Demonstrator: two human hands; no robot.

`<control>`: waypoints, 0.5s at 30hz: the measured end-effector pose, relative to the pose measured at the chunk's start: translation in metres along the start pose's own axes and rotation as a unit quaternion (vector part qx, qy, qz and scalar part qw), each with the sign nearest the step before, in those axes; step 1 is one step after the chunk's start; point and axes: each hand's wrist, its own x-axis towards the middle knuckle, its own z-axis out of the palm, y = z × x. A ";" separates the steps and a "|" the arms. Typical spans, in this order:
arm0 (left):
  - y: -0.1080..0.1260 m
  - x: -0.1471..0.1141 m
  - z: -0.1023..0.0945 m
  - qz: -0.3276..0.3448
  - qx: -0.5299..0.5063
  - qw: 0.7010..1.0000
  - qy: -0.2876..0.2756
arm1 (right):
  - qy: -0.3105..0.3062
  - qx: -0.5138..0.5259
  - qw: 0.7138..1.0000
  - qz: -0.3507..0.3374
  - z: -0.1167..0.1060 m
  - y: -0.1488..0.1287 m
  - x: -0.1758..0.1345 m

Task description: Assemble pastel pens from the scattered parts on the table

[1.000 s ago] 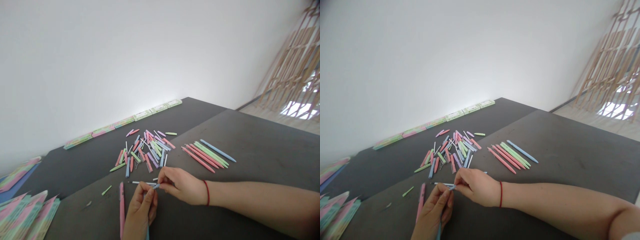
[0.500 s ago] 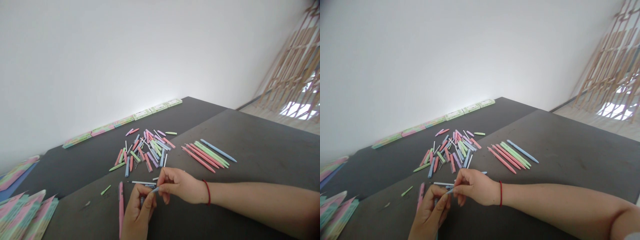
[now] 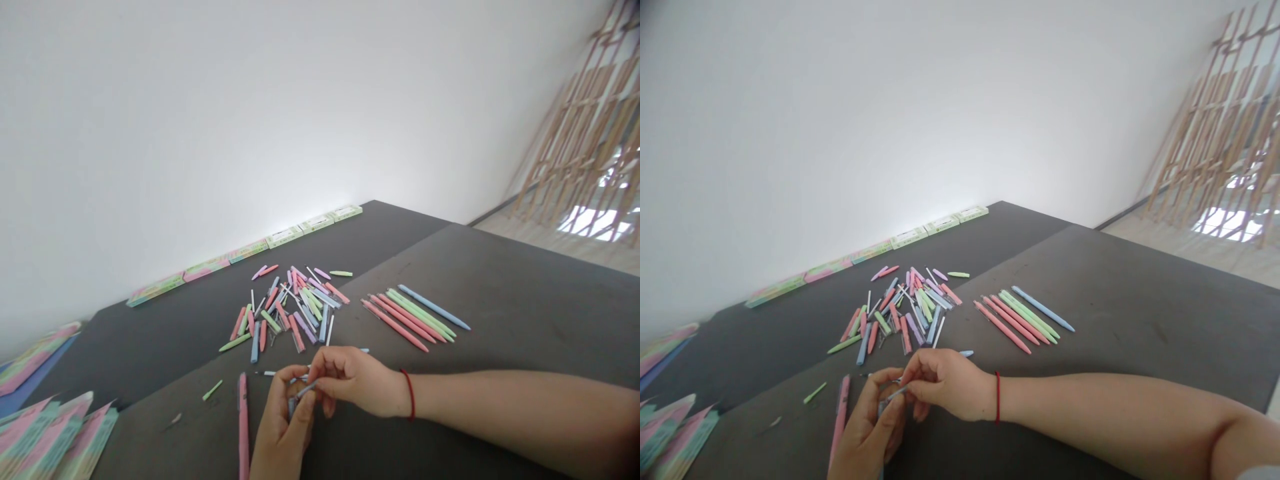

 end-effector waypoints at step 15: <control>0.023 0.019 -0.018 -0.034 -0.261 0.946 0.189 | -0.009 0.166 0.984 0.060 0.009 0.013 0.004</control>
